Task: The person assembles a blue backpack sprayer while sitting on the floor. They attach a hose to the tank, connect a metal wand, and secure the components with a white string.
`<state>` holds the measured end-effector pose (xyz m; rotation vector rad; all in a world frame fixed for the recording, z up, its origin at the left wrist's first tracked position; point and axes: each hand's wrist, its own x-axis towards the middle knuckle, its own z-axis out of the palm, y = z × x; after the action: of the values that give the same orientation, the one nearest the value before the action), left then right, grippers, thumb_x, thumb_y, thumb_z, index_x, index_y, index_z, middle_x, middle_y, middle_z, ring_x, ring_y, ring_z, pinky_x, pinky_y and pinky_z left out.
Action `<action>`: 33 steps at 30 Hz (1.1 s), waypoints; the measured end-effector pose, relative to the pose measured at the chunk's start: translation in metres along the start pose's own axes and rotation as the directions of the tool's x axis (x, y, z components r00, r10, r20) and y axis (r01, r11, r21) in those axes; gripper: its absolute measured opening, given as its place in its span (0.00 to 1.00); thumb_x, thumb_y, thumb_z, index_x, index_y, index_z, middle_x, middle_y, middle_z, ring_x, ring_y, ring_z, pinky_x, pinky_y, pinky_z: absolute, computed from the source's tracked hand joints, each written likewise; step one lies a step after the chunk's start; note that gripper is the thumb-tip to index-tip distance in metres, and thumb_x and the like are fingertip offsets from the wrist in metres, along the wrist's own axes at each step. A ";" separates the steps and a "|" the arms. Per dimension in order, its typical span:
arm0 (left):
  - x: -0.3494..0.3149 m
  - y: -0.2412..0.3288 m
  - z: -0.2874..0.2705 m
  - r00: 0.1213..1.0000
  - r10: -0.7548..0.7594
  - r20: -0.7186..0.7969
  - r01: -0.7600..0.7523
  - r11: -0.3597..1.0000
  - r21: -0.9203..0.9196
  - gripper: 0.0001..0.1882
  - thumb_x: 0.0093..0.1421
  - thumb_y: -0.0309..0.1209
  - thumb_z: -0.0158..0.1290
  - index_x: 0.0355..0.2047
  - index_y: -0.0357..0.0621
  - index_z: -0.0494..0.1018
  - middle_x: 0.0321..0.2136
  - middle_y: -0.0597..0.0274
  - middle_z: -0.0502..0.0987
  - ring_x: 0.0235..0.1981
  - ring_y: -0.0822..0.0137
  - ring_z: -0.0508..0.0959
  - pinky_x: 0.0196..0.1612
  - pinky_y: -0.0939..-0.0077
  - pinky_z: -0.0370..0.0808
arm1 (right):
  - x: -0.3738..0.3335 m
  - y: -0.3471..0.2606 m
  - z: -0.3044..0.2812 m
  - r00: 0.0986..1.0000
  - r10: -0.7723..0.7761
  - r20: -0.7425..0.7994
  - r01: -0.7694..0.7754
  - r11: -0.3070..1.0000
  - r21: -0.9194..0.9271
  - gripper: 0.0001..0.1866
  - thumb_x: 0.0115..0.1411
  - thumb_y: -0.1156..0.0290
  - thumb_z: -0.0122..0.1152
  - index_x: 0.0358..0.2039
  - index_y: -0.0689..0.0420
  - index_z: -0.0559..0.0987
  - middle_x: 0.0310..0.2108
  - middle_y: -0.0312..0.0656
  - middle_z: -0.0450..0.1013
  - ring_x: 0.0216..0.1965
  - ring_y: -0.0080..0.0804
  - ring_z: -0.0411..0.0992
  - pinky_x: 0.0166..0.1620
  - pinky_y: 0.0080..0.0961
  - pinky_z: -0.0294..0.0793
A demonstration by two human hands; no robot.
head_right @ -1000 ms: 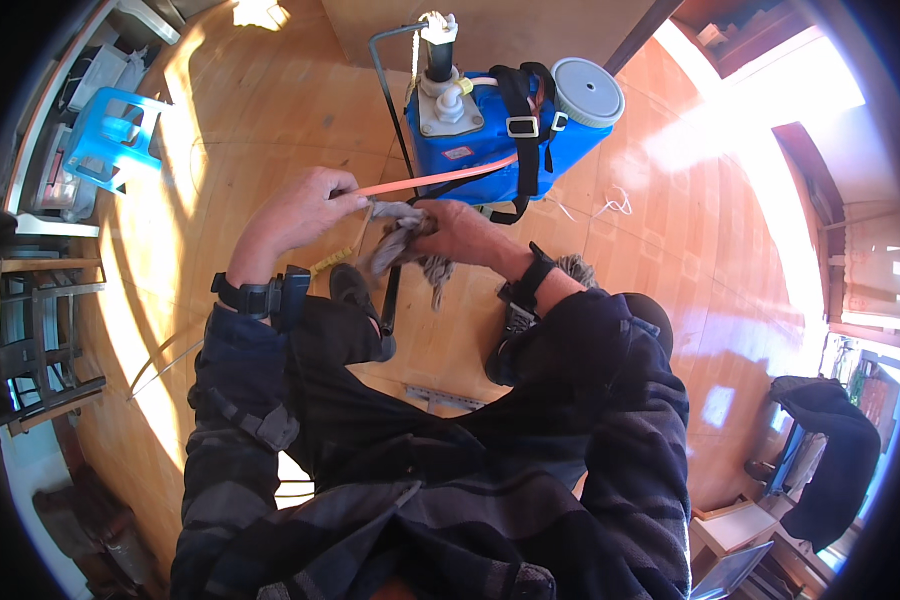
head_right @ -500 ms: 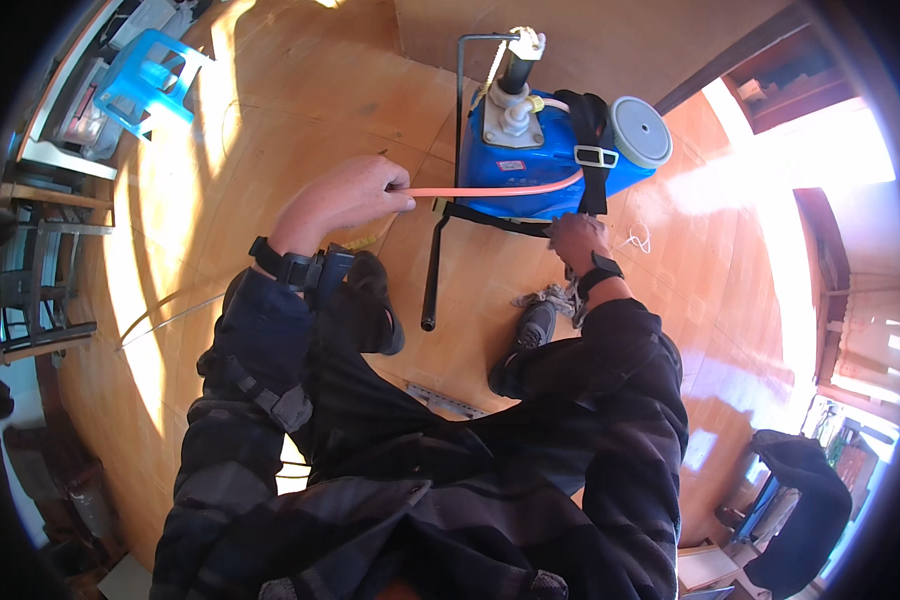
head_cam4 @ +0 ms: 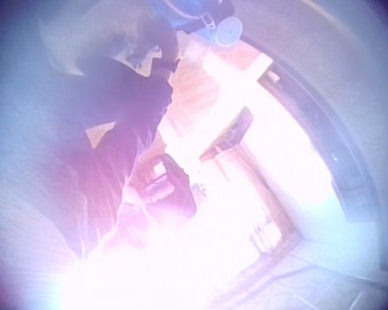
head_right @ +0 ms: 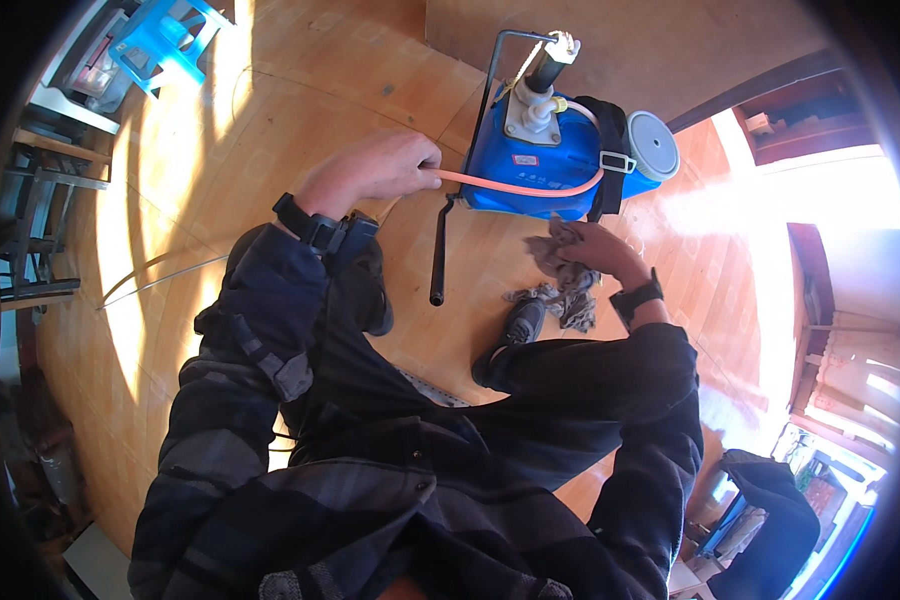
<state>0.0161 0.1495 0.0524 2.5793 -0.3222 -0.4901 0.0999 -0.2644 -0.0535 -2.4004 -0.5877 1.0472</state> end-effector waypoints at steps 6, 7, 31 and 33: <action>-0.001 -0.002 0.001 1.000 0.023 -0.002 -0.023 0.999 0.031 0.15 0.64 0.41 0.59 0.37 0.40 0.83 0.33 0.47 0.83 0.39 0.46 0.82 0.43 0.52 0.76 | -0.006 -0.167 0.055 0.941 -0.330 0.079 0.263 0.856 0.445 0.27 0.62 0.62 0.71 0.59 0.62 0.79 0.47 0.44 0.80 0.47 0.31 0.77 0.55 0.30 0.75; -0.001 -0.002 0.001 1.000 0.008 -0.010 -0.008 1.000 0.012 0.15 0.64 0.41 0.59 0.37 0.40 0.83 0.33 0.47 0.83 0.40 0.46 0.82 0.43 0.52 0.76 | -0.010 -0.178 0.052 0.914 -0.386 0.122 0.304 0.854 0.423 0.26 0.62 0.61 0.70 0.57 0.63 0.80 0.47 0.45 0.81 0.47 0.32 0.78 0.54 0.31 0.76; 0.003 0.006 0.007 0.990 0.118 -0.077 -0.116 0.993 0.032 0.14 0.66 0.39 0.56 0.37 0.42 0.84 0.32 0.48 0.83 0.40 0.45 0.82 0.46 0.52 0.77 | 0.162 -0.093 0.141 0.978 -0.202 -0.052 0.208 0.959 0.191 0.20 0.61 0.62 0.67 0.50 0.60 0.83 0.41 0.48 0.83 0.43 0.37 0.81 0.50 0.33 0.77; 0.006 0.008 0.010 0.987 0.136 -0.090 -0.131 0.990 0.059 0.14 0.65 0.40 0.57 0.37 0.42 0.84 0.32 0.48 0.84 0.40 0.45 0.82 0.46 0.52 0.78 | 0.129 -0.110 0.118 0.946 -0.324 0.016 0.316 0.932 0.180 0.21 0.62 0.62 0.68 0.51 0.60 0.83 0.41 0.47 0.83 0.43 0.35 0.80 0.49 0.33 0.77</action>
<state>0.0161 0.1370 0.0467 2.6000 -0.4780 -0.3153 0.0686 -0.0781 -0.1369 -2.0468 -0.8349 0.9680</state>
